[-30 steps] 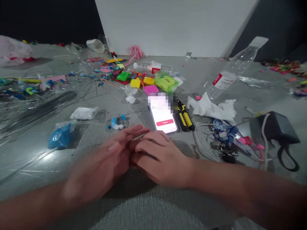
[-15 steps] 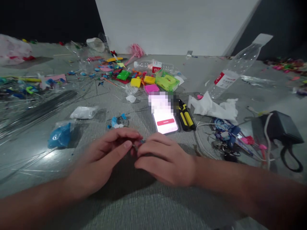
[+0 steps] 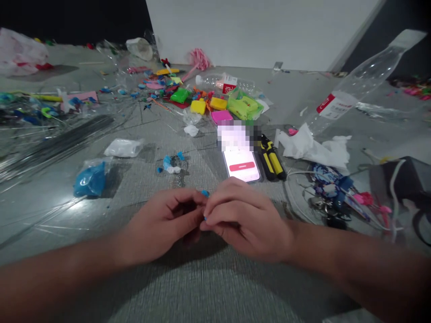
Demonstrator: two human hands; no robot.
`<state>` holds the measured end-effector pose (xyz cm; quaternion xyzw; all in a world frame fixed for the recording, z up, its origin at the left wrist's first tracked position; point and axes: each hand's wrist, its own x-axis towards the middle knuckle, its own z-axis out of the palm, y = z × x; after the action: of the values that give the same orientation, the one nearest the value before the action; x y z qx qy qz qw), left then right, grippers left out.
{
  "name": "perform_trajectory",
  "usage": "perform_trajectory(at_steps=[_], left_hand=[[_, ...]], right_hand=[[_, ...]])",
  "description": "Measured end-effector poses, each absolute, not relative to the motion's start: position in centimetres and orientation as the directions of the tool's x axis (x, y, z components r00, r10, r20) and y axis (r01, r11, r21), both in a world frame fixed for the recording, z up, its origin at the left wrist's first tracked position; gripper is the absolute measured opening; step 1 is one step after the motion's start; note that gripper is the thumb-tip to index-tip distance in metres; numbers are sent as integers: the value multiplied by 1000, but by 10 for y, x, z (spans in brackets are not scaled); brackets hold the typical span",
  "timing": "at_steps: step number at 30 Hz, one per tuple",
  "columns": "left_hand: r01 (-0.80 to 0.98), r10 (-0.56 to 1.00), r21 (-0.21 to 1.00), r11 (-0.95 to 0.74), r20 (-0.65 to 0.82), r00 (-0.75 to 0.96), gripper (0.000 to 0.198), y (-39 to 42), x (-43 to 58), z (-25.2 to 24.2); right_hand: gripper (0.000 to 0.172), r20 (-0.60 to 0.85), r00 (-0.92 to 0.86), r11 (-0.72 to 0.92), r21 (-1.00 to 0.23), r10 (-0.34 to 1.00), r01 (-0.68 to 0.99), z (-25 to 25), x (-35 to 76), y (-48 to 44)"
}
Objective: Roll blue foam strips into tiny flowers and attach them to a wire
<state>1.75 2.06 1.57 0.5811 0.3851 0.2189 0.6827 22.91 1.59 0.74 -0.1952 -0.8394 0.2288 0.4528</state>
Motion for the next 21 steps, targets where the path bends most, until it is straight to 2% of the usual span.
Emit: perform_trajectory(at_steps=[10,21], left_hand=[[4,706,926,378,-290,646,15,21,15,13],[-50,740,904,424,-315,595,10,21,17,17]], right_hand=[[7,628,-543,808,-560,557,182,12,231,18],[12,616,-568,826,-509,545,240,15,232,15]])
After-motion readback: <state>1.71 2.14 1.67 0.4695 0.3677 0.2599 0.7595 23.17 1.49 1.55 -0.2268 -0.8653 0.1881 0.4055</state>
